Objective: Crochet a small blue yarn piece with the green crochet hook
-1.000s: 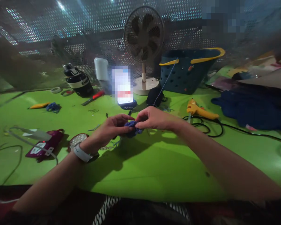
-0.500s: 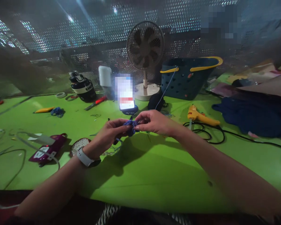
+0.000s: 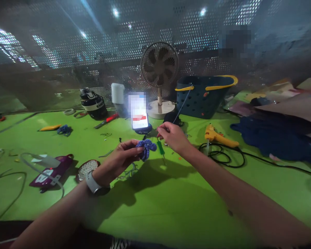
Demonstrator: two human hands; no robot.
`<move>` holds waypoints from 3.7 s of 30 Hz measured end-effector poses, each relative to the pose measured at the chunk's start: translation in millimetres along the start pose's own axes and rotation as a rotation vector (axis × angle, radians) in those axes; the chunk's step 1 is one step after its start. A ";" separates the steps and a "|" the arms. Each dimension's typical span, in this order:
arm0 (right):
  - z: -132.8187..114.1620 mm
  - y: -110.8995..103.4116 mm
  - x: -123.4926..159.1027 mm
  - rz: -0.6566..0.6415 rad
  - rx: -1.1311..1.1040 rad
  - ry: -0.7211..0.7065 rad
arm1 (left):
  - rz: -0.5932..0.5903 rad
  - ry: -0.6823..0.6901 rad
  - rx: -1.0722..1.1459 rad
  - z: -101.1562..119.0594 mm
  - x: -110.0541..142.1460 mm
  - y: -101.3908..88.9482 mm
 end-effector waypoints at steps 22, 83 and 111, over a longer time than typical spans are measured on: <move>-3.7 7.8 11.4 -0.307 0.138 -0.186 | 0.189 0.098 0.195 -4.4 -3.7 -4.1; -2.6 10.9 11.3 -0.243 -0.027 -0.106 | 0.202 0.380 -0.225 6.9 -1.2 -5.5; -2.0 21.7 20.0 -0.141 0.184 -0.241 | 0.067 0.189 -0.183 4.8 0.7 -0.8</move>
Point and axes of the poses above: each hand's wrist, its own x-axis away from the middle knuckle, its own y-axis out of the palm, z = x × y, the point moved 3 cm from there along -x, towards the middle knuckle, and after that the axes turned 6 degrees about x, right-handed, at the moved point
